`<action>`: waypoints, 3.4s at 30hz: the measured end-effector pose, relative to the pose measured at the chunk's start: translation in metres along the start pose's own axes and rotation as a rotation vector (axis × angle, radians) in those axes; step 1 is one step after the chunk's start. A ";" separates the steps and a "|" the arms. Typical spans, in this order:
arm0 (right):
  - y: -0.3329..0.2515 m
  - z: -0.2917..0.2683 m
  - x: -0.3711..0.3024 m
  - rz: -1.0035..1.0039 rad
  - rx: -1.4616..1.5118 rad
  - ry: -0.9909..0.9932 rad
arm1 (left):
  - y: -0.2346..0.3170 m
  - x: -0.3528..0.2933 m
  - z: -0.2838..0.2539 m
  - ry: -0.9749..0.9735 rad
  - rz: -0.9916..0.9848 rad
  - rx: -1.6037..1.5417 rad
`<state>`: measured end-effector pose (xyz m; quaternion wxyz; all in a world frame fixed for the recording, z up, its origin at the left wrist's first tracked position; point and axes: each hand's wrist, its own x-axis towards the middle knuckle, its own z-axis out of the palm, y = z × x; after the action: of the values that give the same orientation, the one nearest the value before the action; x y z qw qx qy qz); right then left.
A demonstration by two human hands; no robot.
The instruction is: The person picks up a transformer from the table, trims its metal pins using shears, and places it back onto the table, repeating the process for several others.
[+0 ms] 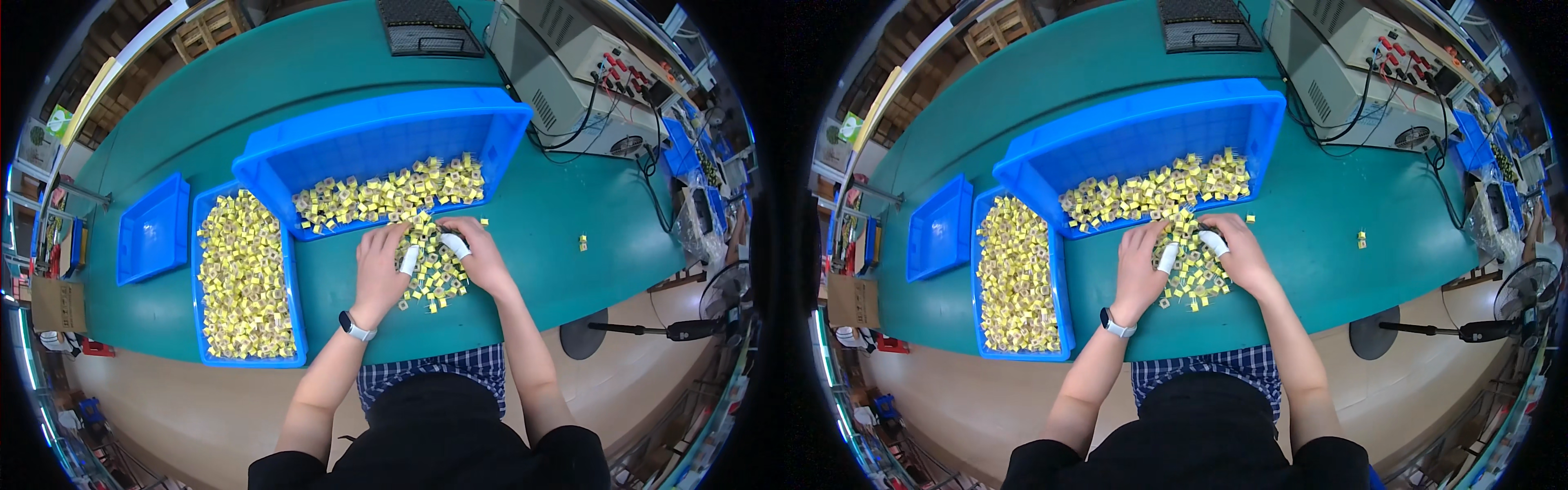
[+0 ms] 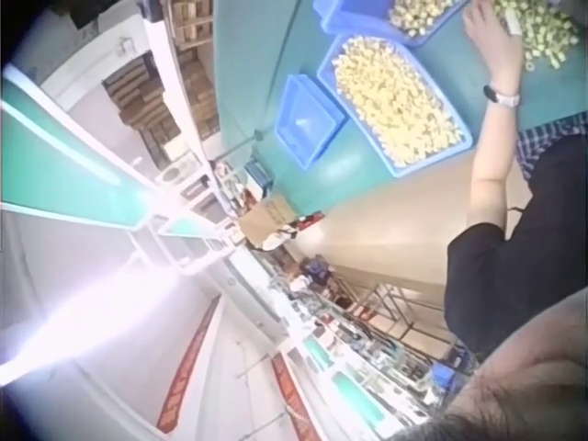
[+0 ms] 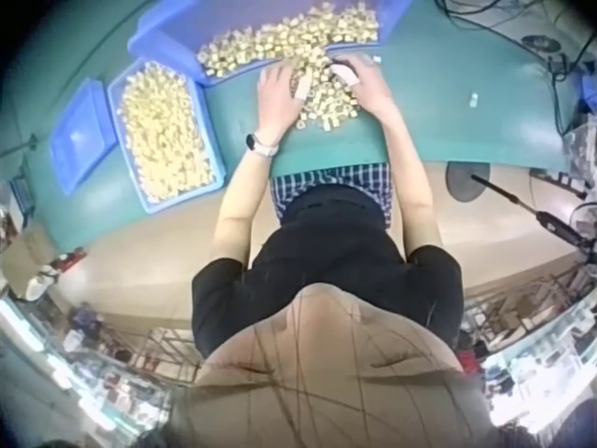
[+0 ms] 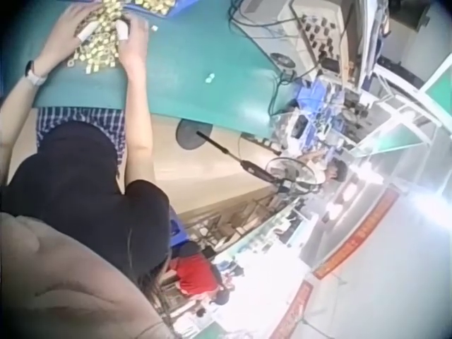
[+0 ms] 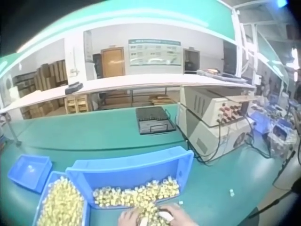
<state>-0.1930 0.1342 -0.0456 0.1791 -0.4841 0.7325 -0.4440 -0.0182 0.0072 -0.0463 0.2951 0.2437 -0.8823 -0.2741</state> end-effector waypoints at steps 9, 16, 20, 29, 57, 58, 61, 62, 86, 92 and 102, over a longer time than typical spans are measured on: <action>-0.009 0.002 -0.017 0.060 0.146 0.056 | -0.009 0.000 -0.011 -0.040 -0.171 0.018; 0.003 0.011 -0.039 -0.004 0.253 0.345 | -0.004 0.008 -0.011 -0.027 0.050 -0.021; 0.001 0.016 -0.041 -0.011 0.273 0.387 | 0.007 0.011 -0.006 -0.145 0.005 0.150; 0.010 0.019 -0.041 -0.026 0.284 0.439 | 0.006 0.010 -0.001 -0.079 -0.008 0.071; -0.023 0.002 0.003 -0.284 -0.177 0.081 | -0.002 0.020 0.002 -0.096 -0.294 -0.662; -0.021 0.006 0.007 -0.302 -0.200 0.082 | -0.003 0.019 0.003 -0.094 -0.325 -0.707; -0.010 0.015 0.009 -0.392 -0.259 0.138 | -0.006 0.019 0.003 -0.094 -0.352 -0.774; -0.009 0.017 0.008 -0.458 -0.297 0.193 | -0.006 0.019 0.003 -0.100 -0.349 -0.801; -0.007 0.008 0.003 -0.481 -0.269 0.196 | -0.011 0.013 0.006 -0.179 -0.270 -0.991; -0.006 0.008 0.002 -0.452 -0.205 0.231 | -0.003 0.013 0.002 -0.211 -0.311 -1.056; -0.008 0.006 0.002 -0.444 -0.188 0.200 | -0.002 0.015 0.001 -0.239 -0.293 -1.023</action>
<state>-0.1852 0.1285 -0.0424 -0.0417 -0.6013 0.6605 -0.4478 -0.0291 -0.0026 -0.0423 0.2326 0.1568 -0.6205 -0.7324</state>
